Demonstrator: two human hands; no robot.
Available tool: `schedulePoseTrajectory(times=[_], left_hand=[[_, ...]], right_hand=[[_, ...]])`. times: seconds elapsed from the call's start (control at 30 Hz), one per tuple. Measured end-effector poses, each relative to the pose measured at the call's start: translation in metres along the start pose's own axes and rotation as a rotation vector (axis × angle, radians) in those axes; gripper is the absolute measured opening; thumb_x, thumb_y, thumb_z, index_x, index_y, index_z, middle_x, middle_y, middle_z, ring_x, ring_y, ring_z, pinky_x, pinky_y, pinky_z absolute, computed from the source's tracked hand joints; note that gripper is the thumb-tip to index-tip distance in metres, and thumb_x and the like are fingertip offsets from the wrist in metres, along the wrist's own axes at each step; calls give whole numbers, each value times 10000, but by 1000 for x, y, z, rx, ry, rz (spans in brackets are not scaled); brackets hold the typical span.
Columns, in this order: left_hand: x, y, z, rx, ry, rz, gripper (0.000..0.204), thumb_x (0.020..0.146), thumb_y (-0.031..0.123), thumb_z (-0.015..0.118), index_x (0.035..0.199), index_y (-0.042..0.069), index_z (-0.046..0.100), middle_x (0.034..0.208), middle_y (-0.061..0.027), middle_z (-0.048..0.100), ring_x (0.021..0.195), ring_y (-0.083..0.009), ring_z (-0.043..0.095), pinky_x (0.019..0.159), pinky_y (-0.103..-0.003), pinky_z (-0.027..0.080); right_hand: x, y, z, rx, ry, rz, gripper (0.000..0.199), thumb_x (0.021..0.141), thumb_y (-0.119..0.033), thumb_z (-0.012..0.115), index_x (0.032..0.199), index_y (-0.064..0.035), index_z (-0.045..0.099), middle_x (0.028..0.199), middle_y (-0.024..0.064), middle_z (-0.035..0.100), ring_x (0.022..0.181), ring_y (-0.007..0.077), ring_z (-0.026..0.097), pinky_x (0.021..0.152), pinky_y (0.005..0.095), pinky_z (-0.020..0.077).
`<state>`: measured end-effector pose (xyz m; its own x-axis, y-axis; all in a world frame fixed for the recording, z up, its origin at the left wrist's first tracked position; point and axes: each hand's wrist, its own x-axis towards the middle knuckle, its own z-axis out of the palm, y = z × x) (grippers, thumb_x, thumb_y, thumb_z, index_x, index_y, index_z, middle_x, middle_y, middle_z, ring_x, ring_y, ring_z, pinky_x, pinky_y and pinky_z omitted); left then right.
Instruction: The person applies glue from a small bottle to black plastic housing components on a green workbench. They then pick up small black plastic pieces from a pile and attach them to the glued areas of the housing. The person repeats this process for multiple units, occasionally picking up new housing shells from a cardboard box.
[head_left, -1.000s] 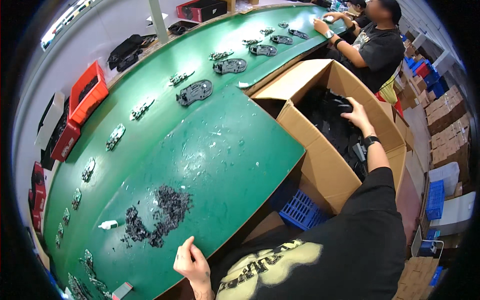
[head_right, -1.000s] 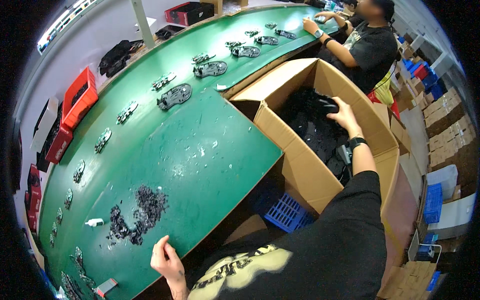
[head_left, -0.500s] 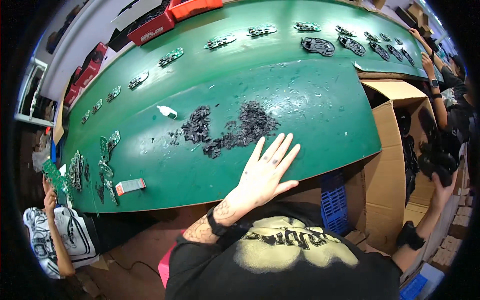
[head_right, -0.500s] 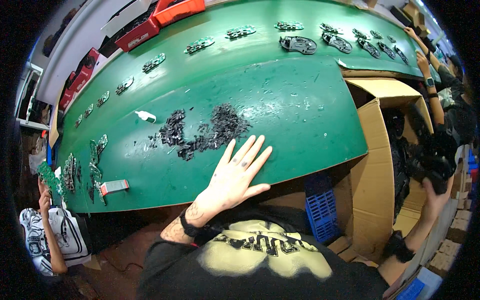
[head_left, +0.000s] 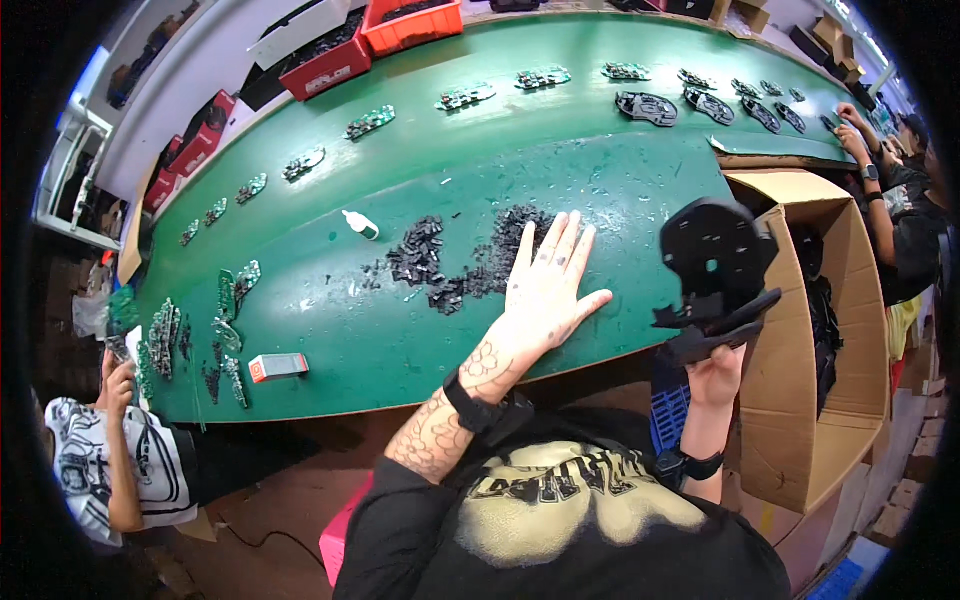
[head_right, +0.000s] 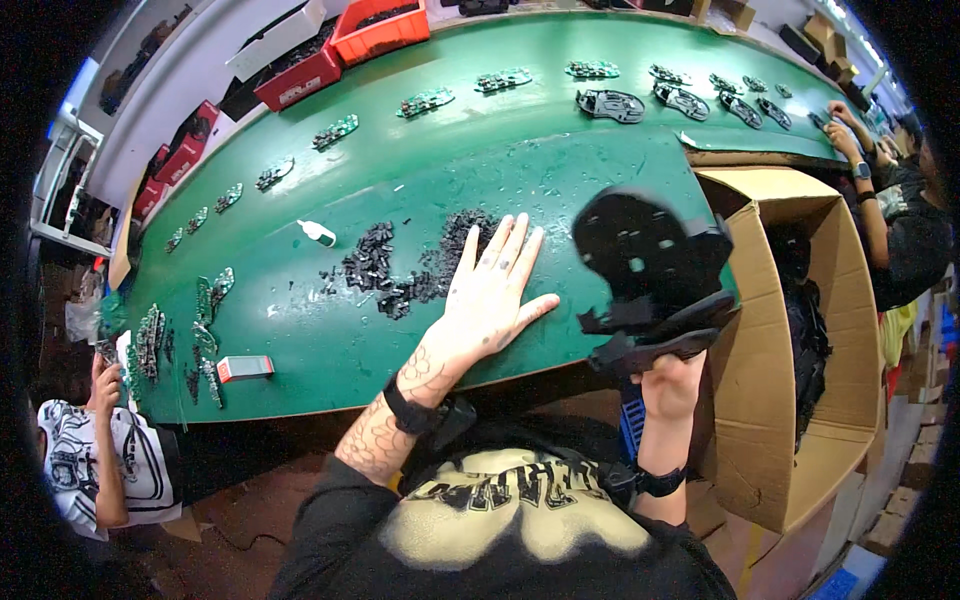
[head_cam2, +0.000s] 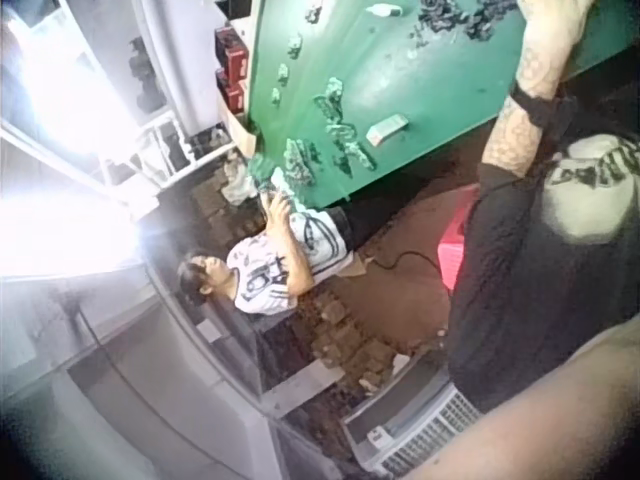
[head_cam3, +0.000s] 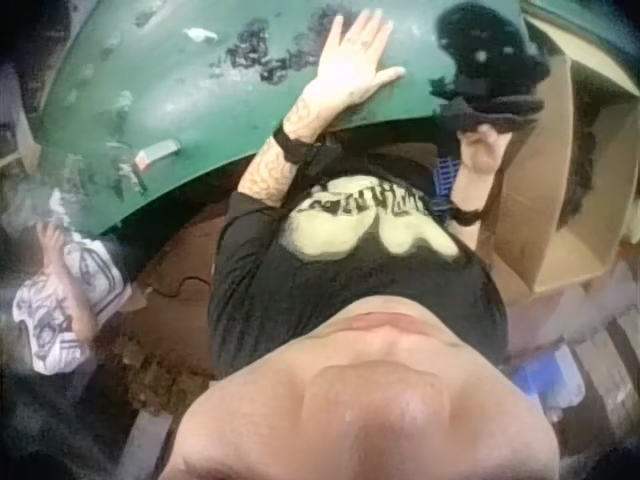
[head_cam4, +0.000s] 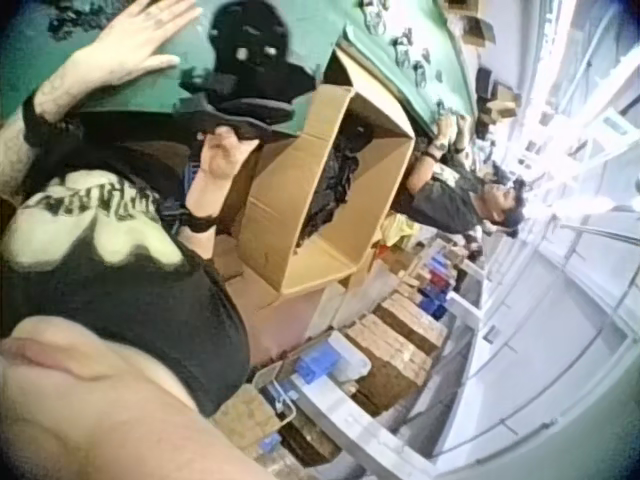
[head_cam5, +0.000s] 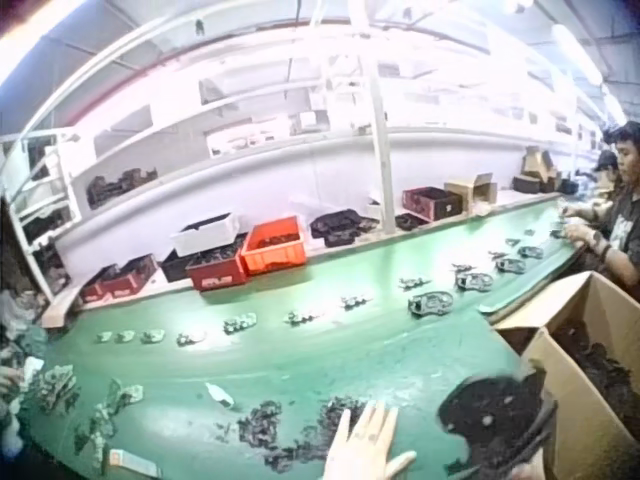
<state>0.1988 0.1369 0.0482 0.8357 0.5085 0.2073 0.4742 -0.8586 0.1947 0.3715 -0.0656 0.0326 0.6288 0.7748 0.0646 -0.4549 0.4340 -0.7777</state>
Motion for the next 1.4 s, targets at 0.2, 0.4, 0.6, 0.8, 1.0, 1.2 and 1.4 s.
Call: schedulePoseTrajectory(times=[0.2, 0.4, 0.6, 0.8, 1.0, 1.2, 1.4], left_hand=[[23, -45, -8, 138, -11, -22, 793, 927, 567, 429, 1481, 24, 266, 1553, -157, 240, 1460, -281, 162, 1171, -527, 65], [-21, -39, -36, 87, -78, 147, 774, 912, 543, 478, 1499, 93, 250, 1572, -115, 206, 1457, -271, 177, 1163, -552, 96], [-15, -64, -36, 154, -176, 333, 708, 942, 523, 418, 1506, 132, 246, 1573, -54, 226, 1450, -219, 210, 1170, -537, 81], [19, -86, -33, 242, -115, 267, 670, 954, 478, 430, 1494, 117, 267, 1560, -66, 257, 1448, -217, 216, 1175, -522, 85], [10, -59, -61, -1, 131, 172, 738, 900, 377, 558, 1478, 25, 264, 1504, -139, 341, 1417, -282, 276, 1155, -522, 152], [-64, -4, -67, -1253, 184, -235, 416, 896, 127, 629, 1285, 3, 549, 1161, -103, 626, 1059, -177, 574, 967, -328, 426], [-77, 15, -72, -1692, 671, -416, 271, 901, 65, 643, 1164, 18, 601, 1124, -79, 641, 1020, -174, 602, 930, -342, 468]], right_hand=[[-8, -12, 22, 10, 19, 95, 775, 589, -24, 646, 1320, 20, 390, 906, 157, 627, 576, 235, 627, 420, 313, 507], [-18, -9, 10, 23, 174, 38, 692, 634, -108, 753, 1227, 7, 416, 809, 128, 618, 555, 213, 619, 402, 292, 497], [-12, 0, -23, -4, -45, 147, 828, 710, -168, 771, 1393, -34, 323, 1030, 111, 628, 696, 151, 632, 509, 240, 510], [-2, 11, 24, 116, -8, 137, 680, 658, -154, 785, 1222, 50, 465, 877, 128, 647, 554, 180, 614, 395, 254, 469], [-3, 26, 27, 123, -94, 337, 726, 715, -151, 756, 1320, 38, 401, 1159, 156, 600, 963, 250, 642, 777, 354, 550], [-6, 40, 64, 108, -130, 464, 562, 713, -218, 743, 1158, 40, 515, 899, 133, 660, 622, 178, 657, 422, 252, 505], [-8, 47, 82, 286, -121, 683, 667, 833, -374, 644, 1330, 22, 441, 1192, 176, 607, 991, 280, 654, 867, 385, 549]])
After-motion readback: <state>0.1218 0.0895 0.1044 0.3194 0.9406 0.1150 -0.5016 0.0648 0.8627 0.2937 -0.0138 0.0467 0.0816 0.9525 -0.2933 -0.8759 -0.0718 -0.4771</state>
